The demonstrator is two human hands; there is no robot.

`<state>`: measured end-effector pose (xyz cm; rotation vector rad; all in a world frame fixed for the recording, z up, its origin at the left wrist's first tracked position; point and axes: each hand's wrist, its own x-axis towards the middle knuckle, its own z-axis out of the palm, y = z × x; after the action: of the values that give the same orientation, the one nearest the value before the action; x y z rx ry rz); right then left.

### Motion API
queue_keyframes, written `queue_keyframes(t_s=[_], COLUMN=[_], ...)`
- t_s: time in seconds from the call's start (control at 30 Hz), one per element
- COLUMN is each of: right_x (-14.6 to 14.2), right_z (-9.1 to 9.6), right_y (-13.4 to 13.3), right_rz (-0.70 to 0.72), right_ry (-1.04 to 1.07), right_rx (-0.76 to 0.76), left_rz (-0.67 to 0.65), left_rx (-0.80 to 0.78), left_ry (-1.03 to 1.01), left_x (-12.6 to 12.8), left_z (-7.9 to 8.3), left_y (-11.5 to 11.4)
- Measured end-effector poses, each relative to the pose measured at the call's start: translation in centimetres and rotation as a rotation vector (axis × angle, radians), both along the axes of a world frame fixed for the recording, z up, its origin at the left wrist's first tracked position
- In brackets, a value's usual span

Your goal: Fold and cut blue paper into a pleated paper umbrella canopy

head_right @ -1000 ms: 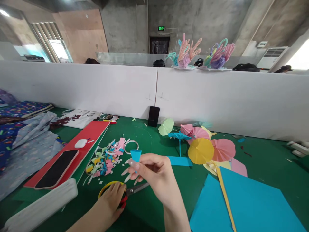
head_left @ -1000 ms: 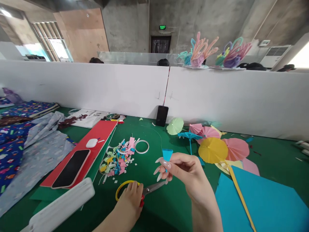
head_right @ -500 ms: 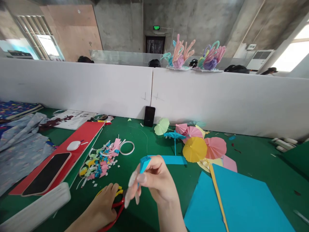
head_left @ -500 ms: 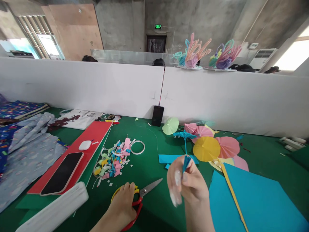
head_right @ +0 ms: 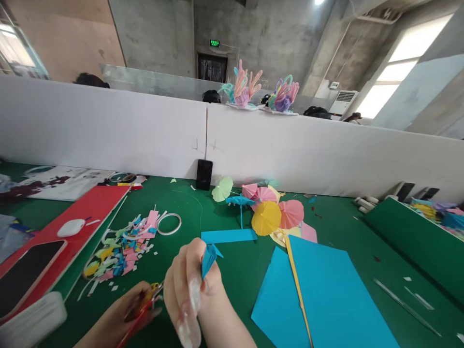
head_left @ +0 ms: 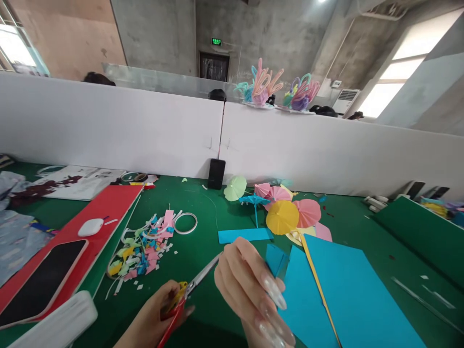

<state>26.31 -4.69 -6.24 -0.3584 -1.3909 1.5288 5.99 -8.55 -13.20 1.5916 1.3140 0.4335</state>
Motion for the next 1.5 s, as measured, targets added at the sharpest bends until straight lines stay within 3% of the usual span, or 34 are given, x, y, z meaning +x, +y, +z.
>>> queue_keyframes(t_s=[0.1, 0.2, 0.3, 0.43, 0.6, 0.8, 0.9, 1.07, 1.37, 1.5], right_x=[-0.5, -0.8, -0.7, -0.8, -1.4, -3.2, -4.6, -6.1, -7.5, -5.6], right_z=[1.4, 3.6, 5.6, 6.6, 6.5, 5.3, 3.8, 2.2, 2.7, 4.2], right_y=[-0.8, -2.1, -3.3, -4.0, -4.4, -5.2, -5.5, -5.5, -6.6, -5.7], right_rz=[0.054, -0.059, -0.119, -0.176, -0.296, -0.414, -0.518, -0.702, -0.614, -0.599], right_ry=[0.074, 0.096, -0.001, -0.361, -0.569, -0.932, -0.995, -0.915, -0.790, -0.522], right_rx=[-0.039, -0.129, -0.135, 0.080, 0.279, 0.391, 0.424, 0.344, 0.059, -0.022], left_rz=[0.068, 0.235, 0.286, 0.219, 0.152, 0.109, 0.107, 0.078, 0.232, 0.288], left_rx=[-0.060, -0.123, -0.111, -0.017, 0.038, 0.075, 0.153, 0.231, 0.383, 0.409], left_ry=[-0.216, -0.424, -0.558, -0.725, -0.778, -0.762, -0.759, -0.736, -0.599, -0.561], left_x=[0.2, 0.0, 0.1, 1.3, 3.0, 3.8, 3.6, 3.6, 4.2, 3.8], left_z=[1.8, 4.2, 6.5, 9.0, 10.6, 11.3, 11.3, 11.1, 9.6, 9.8], left_y=[0.1, 0.4, 1.1, 2.7, 3.7, 5.1, 6.3, 7.1, 8.2, 9.0])
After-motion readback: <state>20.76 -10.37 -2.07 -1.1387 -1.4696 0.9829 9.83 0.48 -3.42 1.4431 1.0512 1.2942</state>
